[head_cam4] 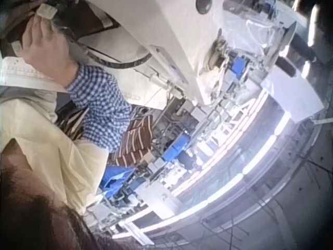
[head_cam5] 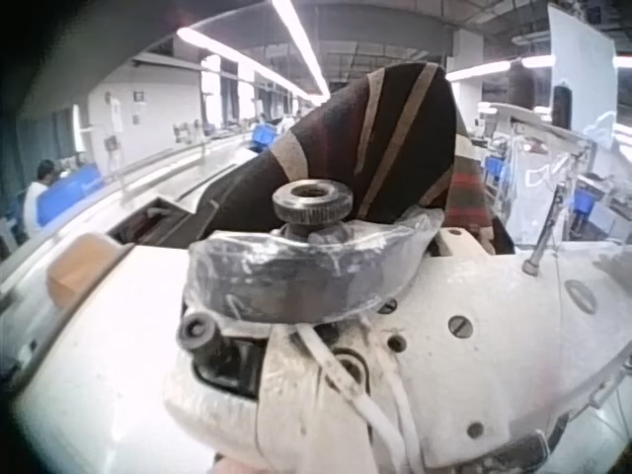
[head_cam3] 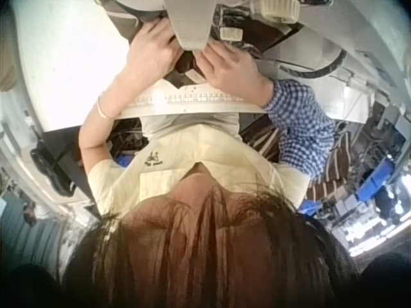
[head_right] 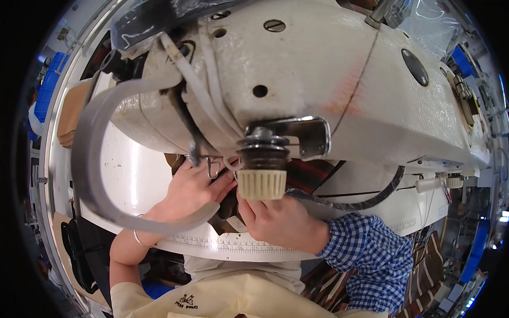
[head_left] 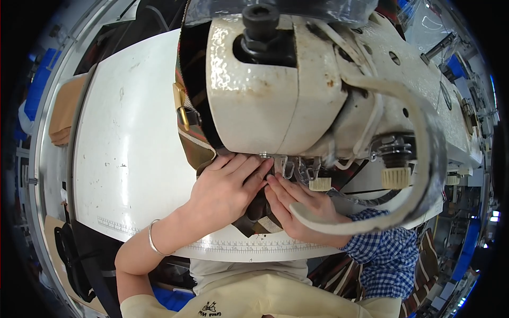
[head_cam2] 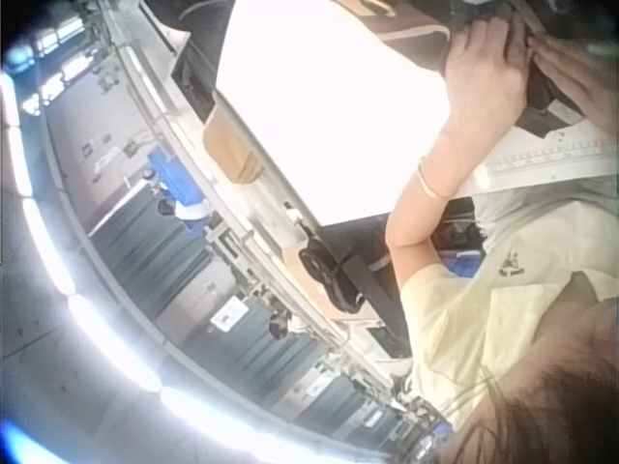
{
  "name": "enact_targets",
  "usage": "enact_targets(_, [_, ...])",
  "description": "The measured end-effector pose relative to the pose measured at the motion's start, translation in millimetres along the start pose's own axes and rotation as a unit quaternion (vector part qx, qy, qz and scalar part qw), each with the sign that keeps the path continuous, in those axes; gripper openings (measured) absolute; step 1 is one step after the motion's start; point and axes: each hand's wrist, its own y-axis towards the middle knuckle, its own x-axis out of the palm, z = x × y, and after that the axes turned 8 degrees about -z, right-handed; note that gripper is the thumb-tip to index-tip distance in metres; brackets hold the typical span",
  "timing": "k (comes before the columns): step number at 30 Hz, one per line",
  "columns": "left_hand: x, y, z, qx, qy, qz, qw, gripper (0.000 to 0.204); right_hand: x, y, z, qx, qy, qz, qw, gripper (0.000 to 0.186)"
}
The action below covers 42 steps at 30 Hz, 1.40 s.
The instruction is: Sewing the lining and finishing parts of a striped tote bag using an industrial sewing machine.
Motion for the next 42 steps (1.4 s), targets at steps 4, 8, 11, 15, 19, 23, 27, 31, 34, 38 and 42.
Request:
enact_targets(4, [-3, 2, -1, 0.012, 0.001, 0.021, 1.0, 0.041, -5, -2, 11, -0.022, -0.048, -0.008, 0.999, 0.046])
enact_targets(8, [-5, 1, -4, 0.005, 0.006, 0.007, 1.0, 0.037, -33, -30, 19, 0.161, -0.067, -0.041, 0.984, 0.082])
enact_targets(11, [-2, 3, -4, 0.017, 0.016, 0.023, 0.999, 0.036, -46, -52, 27, 0.204, -0.045, 0.009, 0.978, 0.089])
enact_targets(15, [0, -1, -4, 0.011, 0.029, 0.027, 0.999, 0.034, -71, -48, 29, 0.222, 0.109, 0.044, 0.968, 0.089])
enact_targets(19, [0, 3, -5, 0.018, 0.03, -0.012, 0.999, 0.028, -55, -32, 13, 0.342, 0.677, 0.176, 0.628, 0.064])
enact_targets(23, [0, 2, -3, 0.02, 0.036, 0.005, 0.999, 0.031, -51, -53, 24, 0.367, 0.774, 0.351, 0.378, 0.043])
enact_targets(27, [-7, 3, -3, 0.012, 0.012, -0.007, 1.0, 0.032, -42, -191, 60, 0.109, 0.829, 0.517, 0.182, 0.044])
enact_targets(31, [-5, -2, -1, 0.026, 0.066, 0.007, 0.997, 0.037, -46, -169, 29, 0.126, 0.818, 0.56, 0.016, 0.05])
enact_targets(34, [-18, -19, 1, 0.014, 0.012, 0.014, 1.0, 0.04, -68, -115, -7, 0.25, 0.808, 0.504, 0.174, 0.044])
enact_targets(38, [-27, -34, 8, 0.055, -0.077, 0.043, 0.995, 0.042, -56, -80, -48, 0.218, 0.417, 0.194, 0.861, 0.043])
enact_targets(42, [-15, -45, -2, 0.136, 0.04, 0.07, 0.987, 0.047, -25, -35, -12, 0.018, -0.191, 0.123, 0.974, 0.041])
